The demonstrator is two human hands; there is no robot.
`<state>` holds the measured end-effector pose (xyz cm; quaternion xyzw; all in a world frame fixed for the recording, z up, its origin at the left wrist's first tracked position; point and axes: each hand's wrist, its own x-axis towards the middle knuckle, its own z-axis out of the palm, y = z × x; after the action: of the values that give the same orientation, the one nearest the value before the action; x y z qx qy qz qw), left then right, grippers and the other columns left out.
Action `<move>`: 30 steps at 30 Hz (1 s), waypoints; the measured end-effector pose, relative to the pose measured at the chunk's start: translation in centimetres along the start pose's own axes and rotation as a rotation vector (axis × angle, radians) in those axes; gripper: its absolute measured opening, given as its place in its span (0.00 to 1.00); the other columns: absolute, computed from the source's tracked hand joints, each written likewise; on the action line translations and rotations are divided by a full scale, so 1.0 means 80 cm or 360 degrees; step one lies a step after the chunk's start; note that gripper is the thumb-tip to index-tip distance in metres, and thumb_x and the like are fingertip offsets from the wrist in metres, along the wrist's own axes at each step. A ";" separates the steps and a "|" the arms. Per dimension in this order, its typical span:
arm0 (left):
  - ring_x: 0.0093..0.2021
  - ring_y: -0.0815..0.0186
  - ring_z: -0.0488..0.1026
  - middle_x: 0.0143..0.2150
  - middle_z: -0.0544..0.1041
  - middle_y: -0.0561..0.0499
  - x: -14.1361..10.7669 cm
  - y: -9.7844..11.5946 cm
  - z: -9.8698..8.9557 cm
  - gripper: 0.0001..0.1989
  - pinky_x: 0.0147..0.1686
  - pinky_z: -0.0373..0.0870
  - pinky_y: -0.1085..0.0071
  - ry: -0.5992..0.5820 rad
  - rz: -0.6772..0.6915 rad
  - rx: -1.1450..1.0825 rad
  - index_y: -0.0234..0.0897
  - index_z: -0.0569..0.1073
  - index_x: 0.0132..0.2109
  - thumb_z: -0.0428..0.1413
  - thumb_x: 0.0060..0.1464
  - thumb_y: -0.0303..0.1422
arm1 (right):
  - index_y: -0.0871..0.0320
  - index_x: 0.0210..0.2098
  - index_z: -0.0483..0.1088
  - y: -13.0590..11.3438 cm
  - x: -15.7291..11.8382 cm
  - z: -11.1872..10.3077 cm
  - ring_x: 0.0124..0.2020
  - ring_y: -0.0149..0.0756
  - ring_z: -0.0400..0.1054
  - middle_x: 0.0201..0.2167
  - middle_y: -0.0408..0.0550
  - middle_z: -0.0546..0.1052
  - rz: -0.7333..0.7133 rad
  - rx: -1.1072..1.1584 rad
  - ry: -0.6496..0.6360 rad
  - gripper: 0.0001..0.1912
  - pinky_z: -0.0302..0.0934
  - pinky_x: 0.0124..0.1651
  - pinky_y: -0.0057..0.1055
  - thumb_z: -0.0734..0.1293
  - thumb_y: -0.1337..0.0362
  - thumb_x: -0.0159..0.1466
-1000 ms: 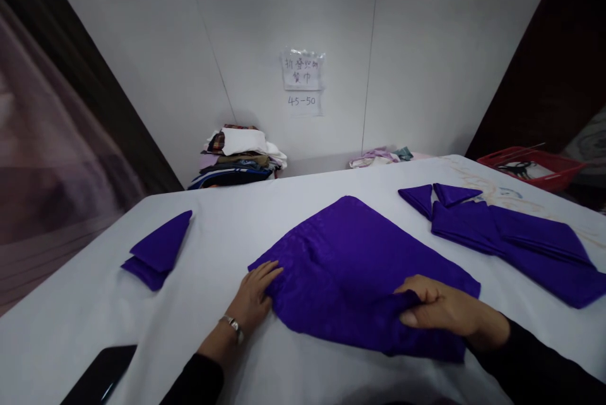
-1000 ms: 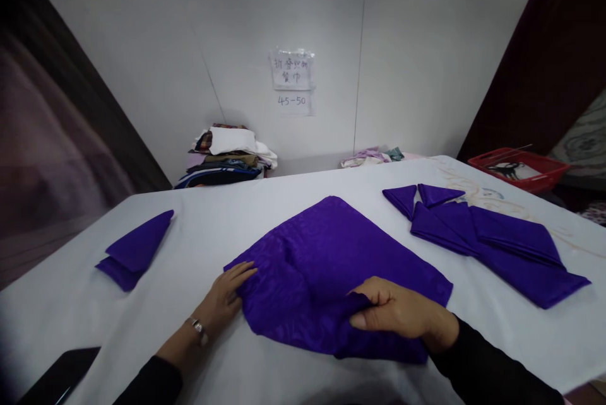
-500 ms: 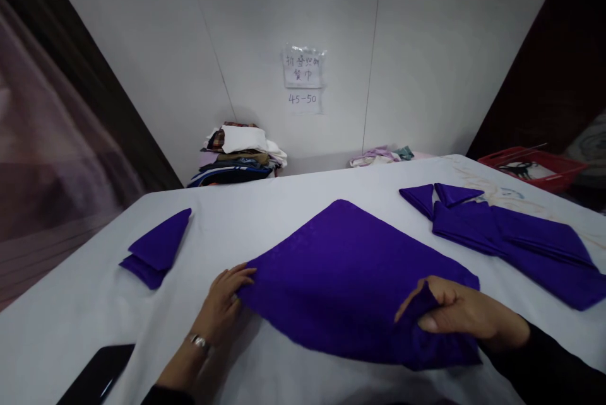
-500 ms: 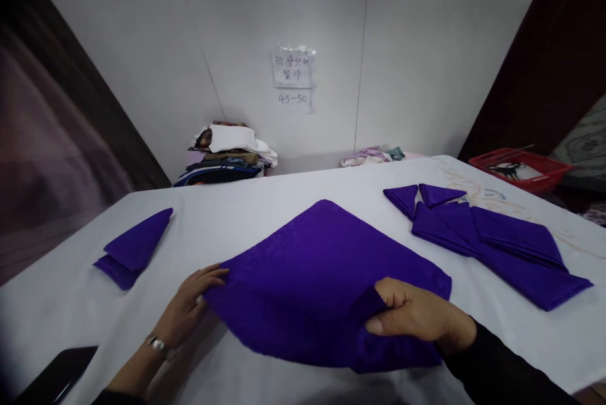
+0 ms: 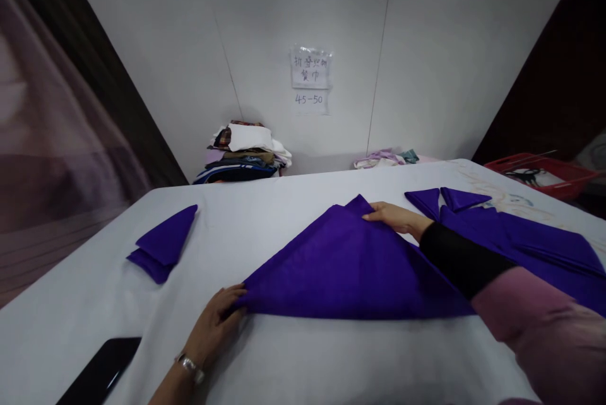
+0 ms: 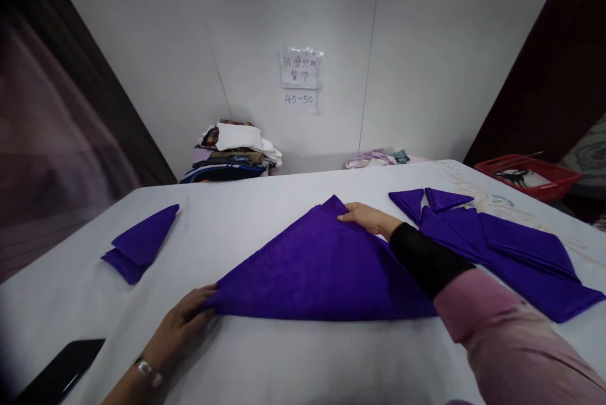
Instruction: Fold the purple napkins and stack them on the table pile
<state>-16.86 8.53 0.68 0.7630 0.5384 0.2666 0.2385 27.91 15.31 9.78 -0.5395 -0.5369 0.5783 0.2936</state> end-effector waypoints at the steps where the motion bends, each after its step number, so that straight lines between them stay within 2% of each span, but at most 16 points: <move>1: 0.49 0.57 0.71 0.45 0.77 0.48 0.000 0.001 0.001 0.14 0.51 0.67 0.59 0.0035 -0.0060 -0.0028 0.42 0.76 0.37 0.53 0.47 0.43 | 0.63 0.42 0.71 0.003 0.018 -0.001 0.30 0.34 0.72 0.34 0.51 0.77 0.0004 -0.0056 0.0072 0.14 0.66 0.37 0.31 0.66 0.67 0.55; 4: 0.47 0.58 0.72 0.46 0.76 0.47 0.000 -0.005 0.009 0.16 0.50 0.68 0.61 0.0142 -0.0180 -0.0109 0.40 0.76 0.36 0.53 0.48 0.45 | 0.65 0.39 0.70 0.017 0.061 0.001 0.29 0.33 0.71 0.32 0.52 0.77 0.0027 -0.0213 0.0233 0.11 0.65 0.33 0.28 0.64 0.69 0.56; 8: 0.46 0.58 0.72 0.44 0.77 0.48 0.004 -0.014 0.017 0.16 0.52 0.67 0.61 0.0347 -0.0291 -0.0120 0.40 0.75 0.32 0.54 0.46 0.47 | 0.65 0.34 0.70 0.039 0.100 0.009 0.27 0.30 0.67 0.28 0.49 0.75 0.0043 -0.0489 0.0446 0.06 0.61 0.29 0.26 0.64 0.68 0.58; 10: 0.45 0.58 0.72 0.43 0.77 0.49 0.007 -0.015 0.018 0.16 0.52 0.66 0.60 0.0425 -0.0345 -0.0118 0.40 0.75 0.31 0.55 0.45 0.48 | 0.65 0.34 0.70 0.046 0.116 0.010 0.29 0.30 0.67 0.30 0.48 0.74 0.0049 -0.0637 0.0506 0.07 0.62 0.31 0.27 0.65 0.66 0.60; 14: 0.45 0.57 0.72 0.42 0.77 0.50 0.012 -0.010 0.017 0.16 0.53 0.65 0.60 0.0477 -0.0382 -0.0092 0.41 0.75 0.30 0.55 0.43 0.49 | 0.62 0.43 0.68 0.052 0.141 0.004 0.37 0.35 0.68 0.40 0.47 0.72 0.0077 -0.0923 0.0550 0.13 0.65 0.39 0.36 0.63 0.59 0.64; 16: 0.46 0.57 0.72 0.42 0.77 0.50 0.012 -0.009 0.016 0.16 0.54 0.64 0.59 0.0509 -0.0395 -0.0092 0.41 0.75 0.29 0.55 0.43 0.49 | 0.61 0.45 0.67 0.054 0.149 0.002 0.40 0.36 0.68 0.43 0.48 0.71 0.0084 -0.1051 0.0568 0.14 0.65 0.41 0.38 0.62 0.59 0.64; 19: 0.47 0.56 0.71 0.42 0.77 0.49 0.012 -0.009 0.016 0.18 0.55 0.63 0.58 0.0551 -0.0465 -0.0121 0.41 0.75 0.28 0.55 0.41 0.51 | 0.62 0.43 0.68 0.057 0.158 0.001 0.39 0.36 0.68 0.41 0.48 0.72 0.0076 -0.1208 0.0607 0.14 0.64 0.42 0.38 0.62 0.58 0.64; 25: 0.47 0.54 0.71 0.42 0.76 0.49 0.011 -0.013 0.015 0.21 0.53 0.64 0.56 0.0594 -0.0592 -0.0058 0.42 0.75 0.31 0.55 0.40 0.54 | 0.61 0.33 0.71 0.065 0.165 0.008 0.36 0.36 0.67 0.33 0.49 0.74 0.0033 -0.1397 0.0741 0.13 0.55 0.33 0.28 0.62 0.56 0.62; 30: 0.45 0.54 0.71 0.41 0.77 0.49 0.012 -0.009 0.010 0.21 0.50 0.66 0.56 0.0574 -0.0628 0.0052 0.43 0.75 0.30 0.53 0.41 0.54 | 0.60 0.34 0.71 0.067 0.167 0.013 0.36 0.36 0.67 0.34 0.50 0.75 0.0001 -0.1512 0.0819 0.13 0.50 0.29 0.27 0.61 0.56 0.62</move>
<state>-16.56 9.57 -0.24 0.5871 0.7148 0.3379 0.1737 24.96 25.93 0.46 -0.7373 -0.6499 0.1210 0.1392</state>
